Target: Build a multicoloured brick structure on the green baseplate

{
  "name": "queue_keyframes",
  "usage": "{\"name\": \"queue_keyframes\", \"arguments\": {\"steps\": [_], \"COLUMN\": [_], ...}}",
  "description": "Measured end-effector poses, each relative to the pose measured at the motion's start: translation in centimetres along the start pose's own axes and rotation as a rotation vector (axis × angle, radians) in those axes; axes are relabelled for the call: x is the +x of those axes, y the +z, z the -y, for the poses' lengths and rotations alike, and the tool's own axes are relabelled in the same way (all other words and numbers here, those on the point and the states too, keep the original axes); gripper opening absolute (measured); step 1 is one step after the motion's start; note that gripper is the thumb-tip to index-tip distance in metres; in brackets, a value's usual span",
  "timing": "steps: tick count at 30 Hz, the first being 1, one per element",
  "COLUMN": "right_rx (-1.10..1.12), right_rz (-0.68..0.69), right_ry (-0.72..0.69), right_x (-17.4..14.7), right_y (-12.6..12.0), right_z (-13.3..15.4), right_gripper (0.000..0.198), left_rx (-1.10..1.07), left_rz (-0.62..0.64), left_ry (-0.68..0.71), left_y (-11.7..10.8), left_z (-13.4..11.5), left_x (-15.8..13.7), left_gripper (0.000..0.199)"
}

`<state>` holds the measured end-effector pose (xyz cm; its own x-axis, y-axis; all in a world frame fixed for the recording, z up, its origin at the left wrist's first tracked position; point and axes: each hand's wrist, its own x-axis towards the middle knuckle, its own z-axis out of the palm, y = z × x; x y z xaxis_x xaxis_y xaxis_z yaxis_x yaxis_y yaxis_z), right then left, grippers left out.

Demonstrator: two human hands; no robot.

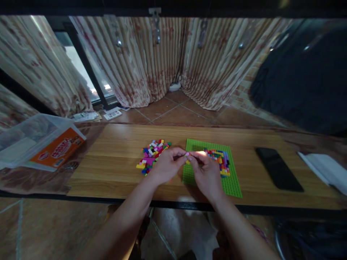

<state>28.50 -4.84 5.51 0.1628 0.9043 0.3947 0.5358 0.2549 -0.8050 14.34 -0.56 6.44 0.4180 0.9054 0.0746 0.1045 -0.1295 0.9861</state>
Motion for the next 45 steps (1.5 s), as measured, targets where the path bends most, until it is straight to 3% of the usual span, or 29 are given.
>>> {"name": "queue_keyframes", "arguments": {"steps": [10,15,21,26,45], "right_rx": [-0.136,-0.119,-0.179,-0.184,-0.246], "right_rz": [-0.101,-0.136,-0.041,0.045,-0.028], "right_ry": [-0.059,-0.005,-0.017,-0.021,0.009], "right_x": [-0.1,0.8,0.4,-0.1,0.5], "right_y": [-2.5,-6.2,-9.8,-9.0,-7.6], "right_z": [-0.4,-2.3,-4.9,-5.4,-5.7], "right_gripper": [0.016,0.019,0.019,0.016,0.01], "left_rx": [0.0,0.021,0.082,0.143,0.211], "left_rz": [-0.029,-0.062,-0.053,-0.047,0.027], "left_ry": [-0.025,-0.071,-0.024,-0.026,0.019], "left_y": [2.7,3.1,3.3,3.5,3.7], "left_z": [-0.4,-0.1,0.4,0.9,1.1], "left_x": [0.7,1.5,2.2,2.3,2.2], "left_gripper": [0.014,0.014,0.011,0.014,0.017]}}
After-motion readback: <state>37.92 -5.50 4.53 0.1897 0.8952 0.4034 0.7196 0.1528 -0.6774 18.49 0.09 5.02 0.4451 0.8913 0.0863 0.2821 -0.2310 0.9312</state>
